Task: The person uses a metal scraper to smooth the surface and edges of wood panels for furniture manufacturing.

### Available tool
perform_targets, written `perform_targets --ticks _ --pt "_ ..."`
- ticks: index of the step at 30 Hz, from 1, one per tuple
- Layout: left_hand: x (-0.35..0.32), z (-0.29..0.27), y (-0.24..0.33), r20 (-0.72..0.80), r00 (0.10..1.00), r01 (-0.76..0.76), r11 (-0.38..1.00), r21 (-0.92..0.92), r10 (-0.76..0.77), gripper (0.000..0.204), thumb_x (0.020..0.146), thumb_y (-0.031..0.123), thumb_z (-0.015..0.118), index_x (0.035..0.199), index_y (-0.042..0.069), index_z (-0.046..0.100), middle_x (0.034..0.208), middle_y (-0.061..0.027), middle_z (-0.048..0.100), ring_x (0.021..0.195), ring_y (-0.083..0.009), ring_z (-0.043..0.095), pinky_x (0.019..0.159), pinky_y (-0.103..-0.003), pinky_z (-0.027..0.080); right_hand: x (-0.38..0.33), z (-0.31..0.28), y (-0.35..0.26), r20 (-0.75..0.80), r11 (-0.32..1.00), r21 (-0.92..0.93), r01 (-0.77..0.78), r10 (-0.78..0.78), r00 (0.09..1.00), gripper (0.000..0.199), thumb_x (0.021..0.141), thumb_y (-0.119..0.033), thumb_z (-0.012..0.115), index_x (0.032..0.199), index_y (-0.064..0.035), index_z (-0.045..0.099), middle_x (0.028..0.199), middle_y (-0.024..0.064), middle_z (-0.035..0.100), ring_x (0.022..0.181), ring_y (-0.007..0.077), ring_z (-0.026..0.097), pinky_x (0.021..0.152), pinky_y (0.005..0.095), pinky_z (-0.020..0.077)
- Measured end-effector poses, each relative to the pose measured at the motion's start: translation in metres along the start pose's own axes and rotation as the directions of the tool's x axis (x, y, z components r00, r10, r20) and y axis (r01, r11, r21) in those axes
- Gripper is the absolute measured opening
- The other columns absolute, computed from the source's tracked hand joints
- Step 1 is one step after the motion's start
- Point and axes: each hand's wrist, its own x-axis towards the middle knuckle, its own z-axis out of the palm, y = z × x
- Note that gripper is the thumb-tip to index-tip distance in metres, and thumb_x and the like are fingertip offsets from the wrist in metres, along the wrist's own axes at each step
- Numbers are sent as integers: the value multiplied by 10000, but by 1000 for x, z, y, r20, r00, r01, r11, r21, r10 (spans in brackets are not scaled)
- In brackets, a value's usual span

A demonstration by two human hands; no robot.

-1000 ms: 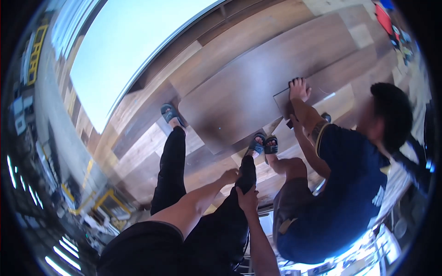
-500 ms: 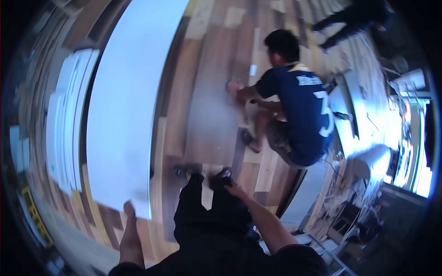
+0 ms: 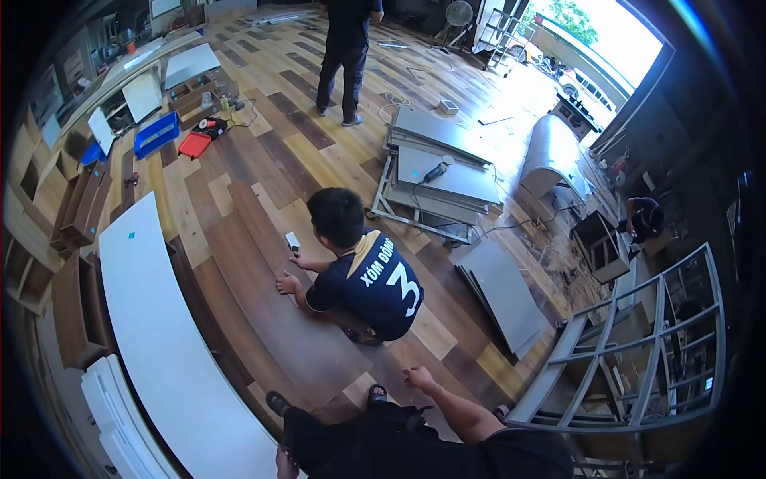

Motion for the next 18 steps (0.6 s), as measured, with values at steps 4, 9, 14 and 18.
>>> perform_targets --ticks 4,9,14,18 --pt "43 -21 93 158 986 -21 901 432 -53 538 1037 493 570 1363 66 611 1222 -81 684 1056 -244 680 820 -424 576 -18 -4 3 -135 988 140 -69 88 987 341 1015 -256 605 1170 40 673 943 218 730 726 299 757 646 394 639" --pt "132 -130 185 297 953 -220 826 520 67 383 1026 378 623 1245 65 640 953 -78 675 742 -204 659 582 -350 544 -65 99 41 -306 999 21 40 -32 951 228 986 -200 615 1012 15 684 830 219 720 644 338 739 576 419 621" --pt "178 -227 283 -114 993 0 944 331 39 259 988 307 583 1037 53 581 775 -117 603 534 -211 560 433 -349 439 -151 259 -51 -19 915 -404 -10 3 1000 474 999 -469 600 1238 -75 713 1182 137 742 1073 299 718 969 415 535" --pt "214 -231 356 -142 986 -22 925 378 82 290 966 310 555 1084 45 572 822 -136 608 573 -245 571 478 -378 461 -153 312 -43 363 863 -366 348 -212 907 455 1000 -460 601 1193 -72 738 1210 112 739 1034 259 728 947 392 543"
